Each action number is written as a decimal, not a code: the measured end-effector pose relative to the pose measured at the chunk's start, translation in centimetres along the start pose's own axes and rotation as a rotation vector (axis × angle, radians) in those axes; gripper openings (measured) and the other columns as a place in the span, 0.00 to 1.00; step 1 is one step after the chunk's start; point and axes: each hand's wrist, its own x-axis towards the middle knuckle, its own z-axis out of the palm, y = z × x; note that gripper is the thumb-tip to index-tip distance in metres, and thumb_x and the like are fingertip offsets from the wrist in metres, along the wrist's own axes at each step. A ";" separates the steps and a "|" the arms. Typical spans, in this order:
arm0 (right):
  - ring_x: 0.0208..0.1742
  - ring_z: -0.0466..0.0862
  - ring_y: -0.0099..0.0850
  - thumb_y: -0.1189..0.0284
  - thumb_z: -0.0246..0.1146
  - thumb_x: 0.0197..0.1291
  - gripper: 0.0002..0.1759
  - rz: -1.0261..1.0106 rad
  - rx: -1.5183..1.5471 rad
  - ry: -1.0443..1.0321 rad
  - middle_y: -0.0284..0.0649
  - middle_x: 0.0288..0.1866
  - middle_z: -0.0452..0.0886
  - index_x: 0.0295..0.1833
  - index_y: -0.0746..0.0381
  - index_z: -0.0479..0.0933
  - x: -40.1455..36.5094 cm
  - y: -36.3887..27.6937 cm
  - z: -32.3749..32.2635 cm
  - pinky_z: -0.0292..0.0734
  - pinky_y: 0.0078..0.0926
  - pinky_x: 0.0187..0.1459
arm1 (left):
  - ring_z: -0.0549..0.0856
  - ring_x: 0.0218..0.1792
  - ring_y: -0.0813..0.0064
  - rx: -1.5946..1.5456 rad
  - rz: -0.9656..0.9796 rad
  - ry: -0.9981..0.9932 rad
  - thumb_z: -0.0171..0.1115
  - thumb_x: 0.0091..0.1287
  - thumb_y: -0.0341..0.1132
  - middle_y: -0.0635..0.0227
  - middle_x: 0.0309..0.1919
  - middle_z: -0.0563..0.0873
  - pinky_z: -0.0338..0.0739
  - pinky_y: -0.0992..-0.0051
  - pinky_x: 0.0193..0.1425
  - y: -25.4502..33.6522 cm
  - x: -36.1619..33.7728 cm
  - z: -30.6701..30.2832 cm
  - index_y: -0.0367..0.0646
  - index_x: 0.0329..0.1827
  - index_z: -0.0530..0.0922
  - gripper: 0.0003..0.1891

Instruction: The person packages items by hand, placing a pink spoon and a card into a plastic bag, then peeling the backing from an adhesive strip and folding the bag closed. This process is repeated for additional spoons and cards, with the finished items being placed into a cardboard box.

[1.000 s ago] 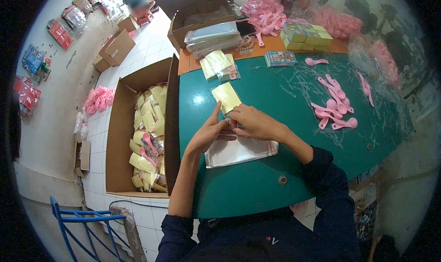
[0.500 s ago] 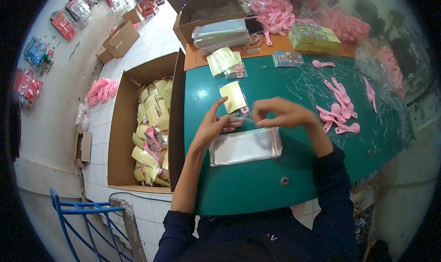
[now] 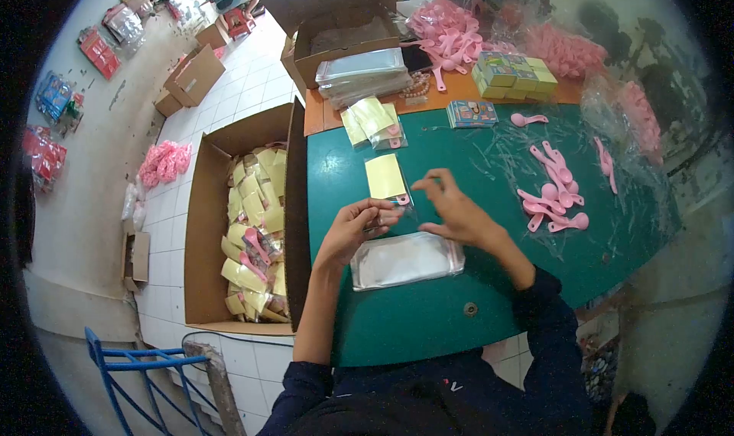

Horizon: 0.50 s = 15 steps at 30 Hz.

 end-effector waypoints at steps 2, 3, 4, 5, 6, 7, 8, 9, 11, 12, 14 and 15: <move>0.46 0.77 0.32 0.76 0.70 0.46 0.24 -0.026 0.000 0.059 0.41 0.50 0.68 0.51 0.60 0.72 1.5 1.9 2.8 0.76 0.27 0.43 | 0.85 0.43 0.73 -0.056 -0.009 -0.014 0.45 0.71 0.28 0.56 0.44 0.84 0.80 0.78 0.46 0.5 -0.4 0.1 0.38 0.56 0.71 0.13; 0.45 0.78 0.31 0.76 0.69 0.48 0.19 -0.039 -0.002 0.088 0.40 0.49 0.68 0.48 0.60 0.73 2.3 1.8 3.4 0.76 0.26 0.43 | 0.85 0.43 0.72 -0.086 -0.012 -0.022 0.45 0.71 0.29 0.55 0.44 0.84 0.80 0.78 0.46 0.8 -0.6 0.0 0.40 0.58 0.70 0.14; 0.44 0.78 0.30 0.76 0.68 0.50 0.15 0.020 0.092 0.086 0.40 0.48 0.69 0.45 0.61 0.74 2.6 1.7 3.4 0.76 0.26 0.42 | 0.85 0.42 0.73 -0.018 -0.016 -0.015 0.44 0.72 0.29 0.55 0.44 0.84 0.80 0.77 0.45 1.0 -0.9 -0.4 0.42 0.59 0.68 0.15; 0.42 0.78 0.28 0.76 0.67 0.52 0.11 0.076 0.183 0.080 0.39 0.46 0.70 0.42 0.62 0.75 2.8 1.6 3.0 0.76 0.25 0.41 | 0.85 0.42 0.73 0.045 -0.017 -0.009 0.44 0.72 0.30 0.55 0.44 0.83 0.80 0.77 0.44 1.1 -1.2 -0.7 0.45 0.60 0.67 0.15; 0.41 0.79 0.27 0.75 0.65 0.54 0.07 0.134 0.271 0.069 0.38 0.45 0.70 0.39 0.62 0.76 3.1 1.3 2.6 0.76 0.24 0.41 | 0.86 0.41 0.74 0.104 -0.019 -0.002 0.44 0.72 0.31 0.55 0.45 0.83 0.80 0.77 0.44 1.1 -1.3 -1.0 0.48 0.61 0.66 0.16; 0.39 0.79 0.23 0.74 0.65 0.55 0.06 0.136 0.330 0.126 0.36 0.43 0.72 0.36 0.63 0.76 3.2 1.2 2.6 0.76 0.21 0.39 | 0.86 0.38 0.74 0.147 0.001 0.008 0.50 0.70 0.31 0.58 0.41 0.84 0.81 0.78 0.40 1.0 -1.2 -1.2 0.49 0.62 0.63 0.18; 0.39 0.78 0.22 0.74 0.65 0.56 0.06 0.145 0.427 0.127 0.36 0.43 0.72 0.36 0.63 0.76 3.1 1.8 3.2 0.77 0.20 0.39 | 0.85 0.39 0.74 0.252 0.045 0.031 0.53 0.69 0.31 0.58 0.41 0.83 0.81 0.78 0.40 0.6 -0.9 -1.4 0.48 0.61 0.64 0.18; 0.39 0.78 0.22 0.74 0.65 0.57 0.06 0.155 0.522 0.129 0.35 0.44 0.71 0.37 0.63 0.76 3.1 2.6 3.7 0.77 0.19 0.39 | 0.85 0.40 0.75 0.353 0.090 0.051 0.55 0.68 0.31 0.59 0.41 0.83 0.81 0.78 0.39 0.1 -0.4 -1.3 0.47 0.60 0.64 0.19; 0.39 0.78 0.21 0.74 0.63 0.58 0.06 0.204 0.723 0.133 0.35 0.44 0.72 0.38 0.64 0.76 2.7 3.6 4.3 0.77 0.18 0.39 | 0.83 0.39 0.79 0.546 0.163 0.105 0.62 0.64 0.31 0.67 0.38 0.82 0.80 0.80 0.37 -0.8 0.6 -1.0 0.41 0.51 0.71 0.15; 0.39 0.79 0.21 0.74 0.63 0.59 0.06 0.241 0.832 0.137 0.35 0.43 0.73 0.38 0.65 0.75 2.9 3.3 4.5 0.78 0.18 0.39 | 0.83 0.38 0.80 0.572 0.222 0.160 0.63 0.64 0.32 0.68 0.37 0.82 0.79 0.80 0.37 -1.1 0.9 -0.8 0.40 0.48 0.73 0.12; 0.39 0.80 0.21 0.74 0.61 0.61 0.06 0.317 0.958 0.123 0.36 0.41 0.76 0.39 0.66 0.74 2.9 3.4 4.8 0.79 0.18 0.39 | 0.83 0.36 0.81 0.627 0.346 0.273 0.63 0.63 0.32 0.70 0.37 0.81 0.78 0.81 0.35 -1.5 1.3 -0.7 0.38 0.41 0.76 0.09; 0.38 0.81 0.22 0.74 0.60 0.62 0.06 0.358 0.976 0.104 0.37 0.39 0.77 0.39 0.66 0.74 3.0 3.6 5.1 0.79 0.18 0.38 | 0.83 0.35 0.81 0.672 0.346 0.312 0.64 0.63 0.32 0.70 0.36 0.82 0.77 0.81 0.35 -1.6 1.5 -0.8 0.37 0.39 0.77 0.08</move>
